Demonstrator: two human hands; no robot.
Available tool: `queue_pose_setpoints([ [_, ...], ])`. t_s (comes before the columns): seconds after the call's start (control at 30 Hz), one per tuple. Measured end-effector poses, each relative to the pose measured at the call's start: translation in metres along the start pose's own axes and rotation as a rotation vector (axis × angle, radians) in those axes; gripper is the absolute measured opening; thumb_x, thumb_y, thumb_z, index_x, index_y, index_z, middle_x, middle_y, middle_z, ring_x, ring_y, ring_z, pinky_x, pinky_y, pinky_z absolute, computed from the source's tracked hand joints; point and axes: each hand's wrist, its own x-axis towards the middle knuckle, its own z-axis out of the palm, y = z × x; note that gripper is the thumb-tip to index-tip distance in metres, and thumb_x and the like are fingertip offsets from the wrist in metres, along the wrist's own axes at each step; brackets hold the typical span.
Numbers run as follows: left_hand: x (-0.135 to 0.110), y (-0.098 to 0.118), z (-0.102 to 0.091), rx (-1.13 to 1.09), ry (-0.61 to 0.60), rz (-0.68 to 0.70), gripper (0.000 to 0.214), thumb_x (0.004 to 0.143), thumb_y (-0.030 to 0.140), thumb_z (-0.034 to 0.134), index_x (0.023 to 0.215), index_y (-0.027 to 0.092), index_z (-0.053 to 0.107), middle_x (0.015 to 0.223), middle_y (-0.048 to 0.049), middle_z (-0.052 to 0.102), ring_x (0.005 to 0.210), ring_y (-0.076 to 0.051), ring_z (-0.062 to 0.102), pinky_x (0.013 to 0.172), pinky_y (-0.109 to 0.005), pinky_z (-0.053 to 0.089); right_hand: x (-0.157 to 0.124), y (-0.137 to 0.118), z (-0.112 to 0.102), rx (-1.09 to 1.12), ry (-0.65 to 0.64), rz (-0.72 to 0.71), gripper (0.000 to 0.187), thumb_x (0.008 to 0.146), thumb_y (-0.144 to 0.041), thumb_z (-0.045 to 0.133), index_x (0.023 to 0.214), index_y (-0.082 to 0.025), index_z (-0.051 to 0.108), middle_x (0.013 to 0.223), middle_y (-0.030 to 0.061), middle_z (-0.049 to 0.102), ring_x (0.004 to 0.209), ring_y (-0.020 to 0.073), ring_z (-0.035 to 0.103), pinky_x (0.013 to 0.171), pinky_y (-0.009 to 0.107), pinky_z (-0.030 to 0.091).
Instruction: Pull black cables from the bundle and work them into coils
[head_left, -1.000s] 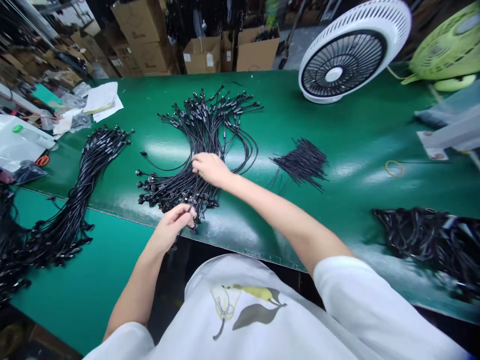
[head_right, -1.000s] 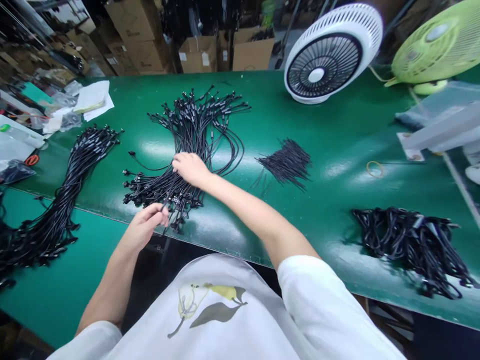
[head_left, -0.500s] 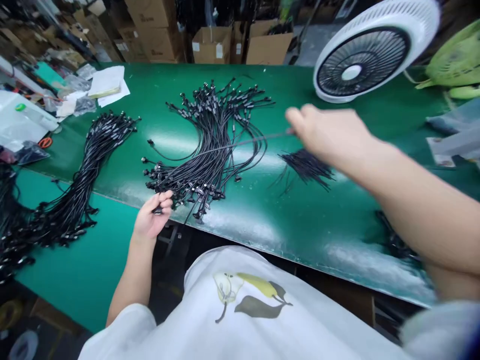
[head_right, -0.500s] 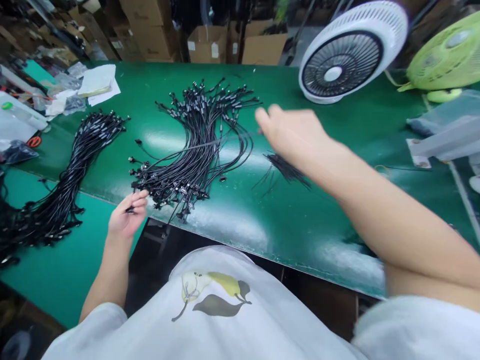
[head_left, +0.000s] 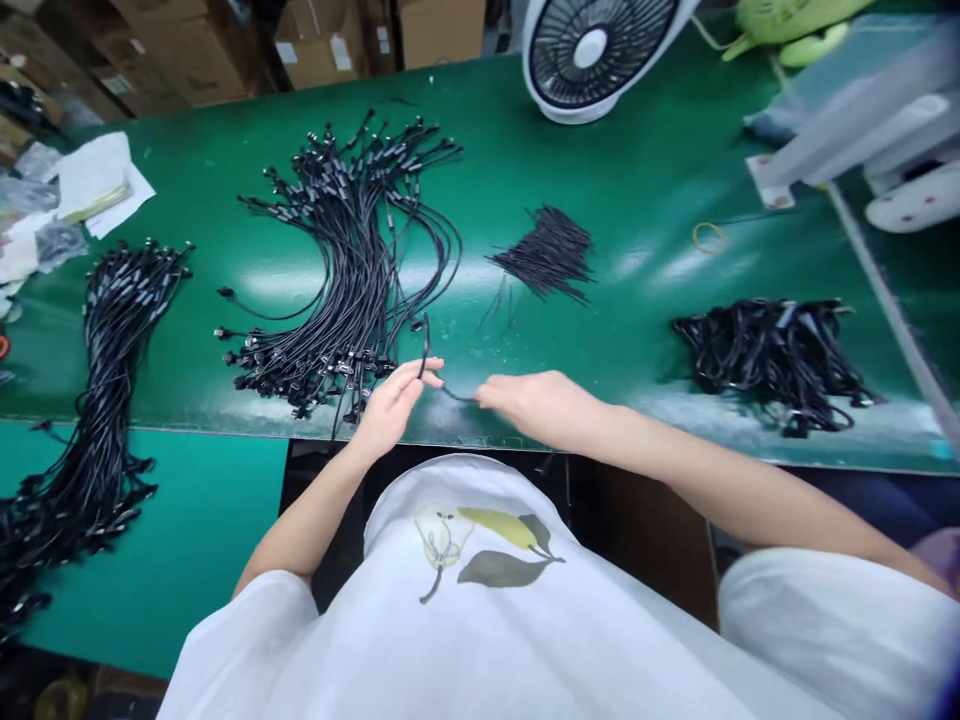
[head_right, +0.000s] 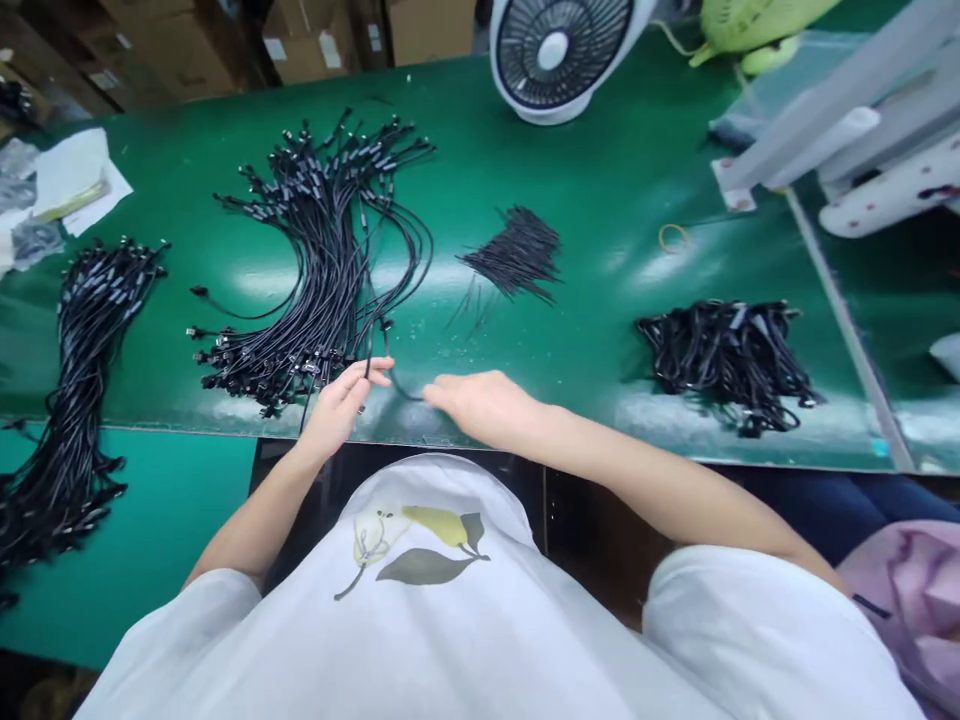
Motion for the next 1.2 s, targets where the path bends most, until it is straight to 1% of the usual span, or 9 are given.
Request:
queue_pose_setpoints([
  [0.1, 0.003, 0.002, 0.017, 0.199, -0.08, 0.034, 0.035, 0.087, 0.051, 0.058, 0.09, 0.019, 0.071, 0.089, -0.0067, 0.069, 0.101, -0.022, 0.062, 0.1, -0.037, 0.043, 0.003, 0.003, -0.003, 0.164, 0.183, -0.04, 0.022, 0.098, -0.031, 0.045, 0.096, -0.019, 0.063, 0.088, 0.0033, 0.068, 0.075, 0.013, 0.059, 0.058, 0.023, 0.03],
  [0.23, 0.004, 0.01, 0.016, -0.133, -0.044, -0.147, 0.04, 0.084, 0.054, 0.061, 0.083, 0.014, 0.067, 0.049, 0.0063, 0.04, 0.048, -0.009, 0.042, 0.062, -0.027, 0.045, 0.0, 0.036, -0.012, 0.296, 0.338, 0.042, 0.031, 0.097, -0.041, 0.044, 0.092, -0.018, 0.065, 0.088, 0.0043, 0.07, 0.079, 0.016, 0.062, 0.067, 0.025, 0.039],
  [0.33, 0.006, 0.018, 0.008, -0.383, -0.033, -0.224, 0.036, 0.081, 0.047, 0.069, 0.081, 0.011, 0.067, 0.049, 0.0099, 0.031, 0.042, -0.003, 0.027, 0.056, -0.022, 0.041, -0.007, 0.059, -0.005, 0.392, 0.363, 0.038, 0.035, 0.098, -0.038, 0.04, 0.094, -0.018, 0.068, 0.094, 0.0059, 0.072, 0.085, 0.0178, 0.064, 0.077, 0.028, 0.043],
  [0.6, 0.013, 0.023, 0.017, -0.597, -0.197, -0.393, 0.028, 0.082, 0.035, 0.072, 0.085, 0.008, 0.069, 0.048, 0.0105, 0.024, 0.039, -0.001, 0.019, 0.038, -0.012, 0.028, -0.011, 0.071, 0.014, 0.451, 0.37, 0.112, 0.036, 0.096, -0.04, 0.042, 0.092, -0.018, 0.07, 0.094, 0.0067, 0.072, 0.088, 0.02, 0.065, 0.079, 0.031, 0.046],
  [0.67, 0.012, 0.027, 0.013, -0.681, -0.142, -0.408, 0.022, 0.089, 0.027, 0.062, 0.082, 0.008, 0.068, 0.047, 0.0109, 0.02, 0.037, -0.001, 0.016, 0.035, -0.01, 0.026, -0.014, 0.083, 0.018, 0.454, 0.376, 0.11, 0.035, 0.095, -0.04, 0.043, 0.096, -0.018, 0.07, 0.097, 0.0073, 0.071, 0.091, 0.0202, 0.065, 0.081, 0.031, 0.046],
  [0.8, 0.011, 0.043, -0.005, -0.896, 0.177, -0.275, 0.028, 0.1, 0.024, 0.041, 0.1, 0.012, 0.066, 0.049, 0.0089, 0.027, 0.035, -0.002, 0.023, 0.036, -0.007, 0.03, -0.024, 0.102, 0.036, 0.442, 0.486, 0.216, 0.032, 0.094, -0.035, 0.044, 0.11, -0.017, 0.066, 0.099, 0.0084, 0.07, 0.086, 0.0193, 0.064, 0.077, 0.031, 0.047],
  [0.87, 0.013, 0.05, -0.013, -0.935, 0.292, -0.172, 0.028, 0.101, 0.027, 0.039, 0.113, 0.016, 0.062, 0.052, 0.0078, 0.035, 0.039, -0.002, 0.032, 0.04, -0.006, 0.034, -0.027, 0.1, 0.044, 0.37, 0.534, 0.248, 0.034, 0.096, -0.032, 0.04, 0.115, -0.016, 0.064, 0.096, 0.0087, 0.069, 0.082, 0.0183, 0.063, 0.074, 0.03, 0.047],
  [1.0, 0.023, 0.045, -0.018, -0.786, 0.316, -0.095, 0.026, 0.099, 0.026, 0.046, 0.113, 0.015, 0.064, 0.051, 0.0084, 0.038, 0.039, -0.002, 0.034, 0.043, -0.008, 0.036, -0.027, 0.074, 0.046, -0.018, 0.506, 0.209, 0.036, 0.098, -0.027, 0.036, 0.114, -0.013, 0.065, 0.082, 0.0094, 0.067, 0.072, 0.0181, 0.059, 0.065, 0.03, 0.038],
  [1.2, 0.03, 0.01, 0.009, -0.289, 0.225, -0.067, 0.034, 0.088, 0.048, 0.06, 0.085, 0.015, 0.064, 0.07, -0.0025, 0.065, 0.067, -0.012, 0.063, 0.077, -0.029, 0.054, -0.014, 0.015, 0.027, -0.093, 0.143, -0.198, 0.023, 0.094, -0.019, 0.045, 0.084, -0.015, 0.065, 0.07, 0.0048, 0.064, 0.06, 0.0137, 0.053, 0.06, 0.029, 0.027],
])
